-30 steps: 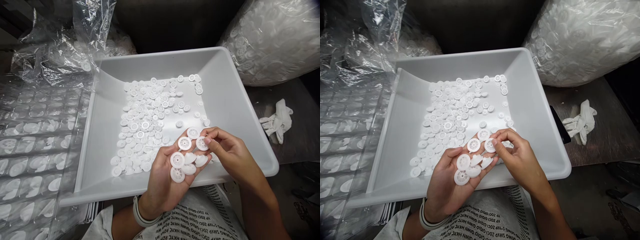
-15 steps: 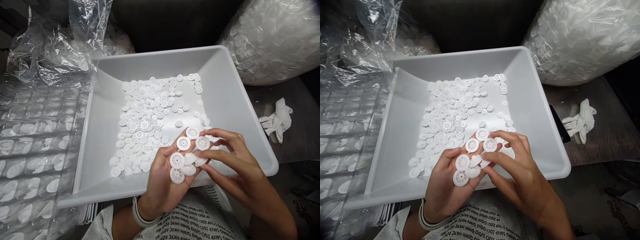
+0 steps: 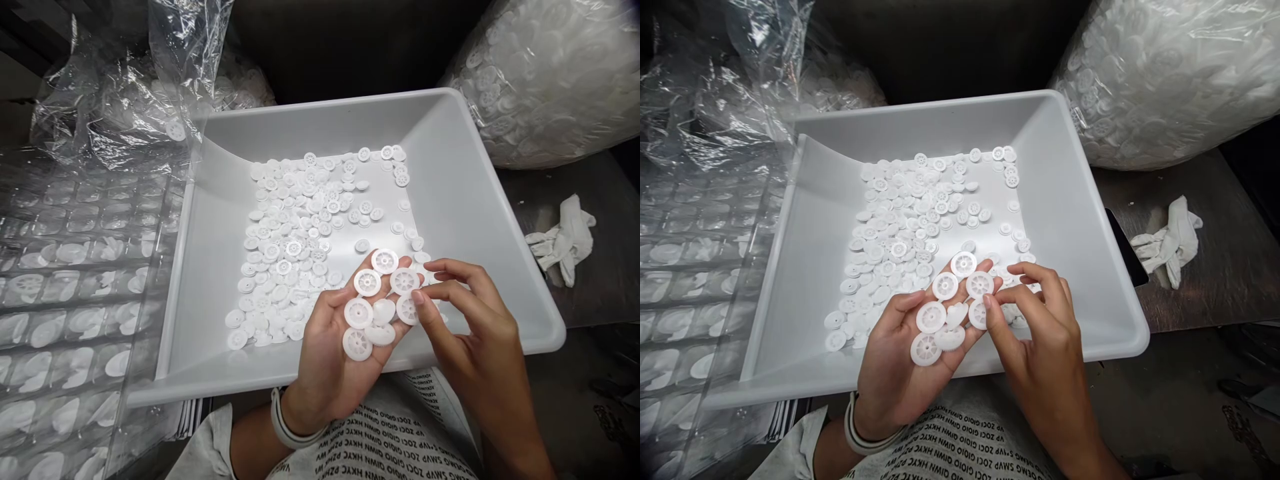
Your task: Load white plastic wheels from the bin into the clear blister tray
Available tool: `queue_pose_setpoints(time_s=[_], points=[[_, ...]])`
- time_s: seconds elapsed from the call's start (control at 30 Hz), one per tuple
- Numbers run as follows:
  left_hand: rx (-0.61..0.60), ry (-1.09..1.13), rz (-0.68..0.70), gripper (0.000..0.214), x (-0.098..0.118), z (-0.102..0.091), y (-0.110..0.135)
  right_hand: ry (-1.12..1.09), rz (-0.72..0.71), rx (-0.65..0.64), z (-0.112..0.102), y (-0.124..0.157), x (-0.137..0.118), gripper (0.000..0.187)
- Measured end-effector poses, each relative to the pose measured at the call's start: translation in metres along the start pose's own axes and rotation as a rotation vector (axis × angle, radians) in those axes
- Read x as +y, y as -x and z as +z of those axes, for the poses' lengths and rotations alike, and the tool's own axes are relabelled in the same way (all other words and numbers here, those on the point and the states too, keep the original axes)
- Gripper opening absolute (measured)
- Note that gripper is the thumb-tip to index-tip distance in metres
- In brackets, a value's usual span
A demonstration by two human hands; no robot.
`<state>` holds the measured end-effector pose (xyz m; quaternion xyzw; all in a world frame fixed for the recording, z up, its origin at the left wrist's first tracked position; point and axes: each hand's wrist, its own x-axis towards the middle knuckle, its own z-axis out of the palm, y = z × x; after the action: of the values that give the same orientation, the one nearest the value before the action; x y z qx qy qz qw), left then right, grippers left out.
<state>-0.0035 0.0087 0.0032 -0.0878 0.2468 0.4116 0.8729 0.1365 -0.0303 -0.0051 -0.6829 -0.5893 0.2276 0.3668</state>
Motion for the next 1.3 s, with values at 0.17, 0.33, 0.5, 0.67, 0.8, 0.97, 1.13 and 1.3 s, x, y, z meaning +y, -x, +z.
queue_pose_setpoints(time_s=[0.17,0.33,0.5,0.67,0.8,0.97,1.13,1.3], points=[[0.026,-0.001,0.017,0.058,0.000,0.001,-0.001,-0.013,-0.010,0.003,-0.001,0.001,0.001,0.007],[0.044,-0.001,0.026,0.055,0.001,0.004,-0.002,-0.182,0.038,-0.023,-0.003,0.002,0.005,0.010],[0.063,0.002,0.025,0.054,0.001,0.004,-0.002,-0.263,0.066,-0.114,-0.004,0.001,0.008,0.008],[0.045,-0.021,0.010,0.055,0.000,0.003,-0.002,-0.357,0.150,-0.177,-0.003,-0.005,0.008,0.005],[0.050,-0.014,0.011,0.056,-0.001,0.003,-0.002,-0.409,0.172,-0.196,-0.004,-0.009,0.009,0.005],[0.044,0.000,0.004,0.057,0.000,0.002,-0.001,-0.442,0.159,-0.198,-0.004,-0.008,0.010,0.003],[0.027,-0.019,0.005,0.056,0.000,0.003,0.001,-0.445,0.167,-0.212,-0.006,-0.007,0.010,0.005],[0.043,-0.025,0.001,0.060,0.001,0.003,0.001,-0.483,0.194,-0.248,-0.011,-0.007,0.013,0.006]])
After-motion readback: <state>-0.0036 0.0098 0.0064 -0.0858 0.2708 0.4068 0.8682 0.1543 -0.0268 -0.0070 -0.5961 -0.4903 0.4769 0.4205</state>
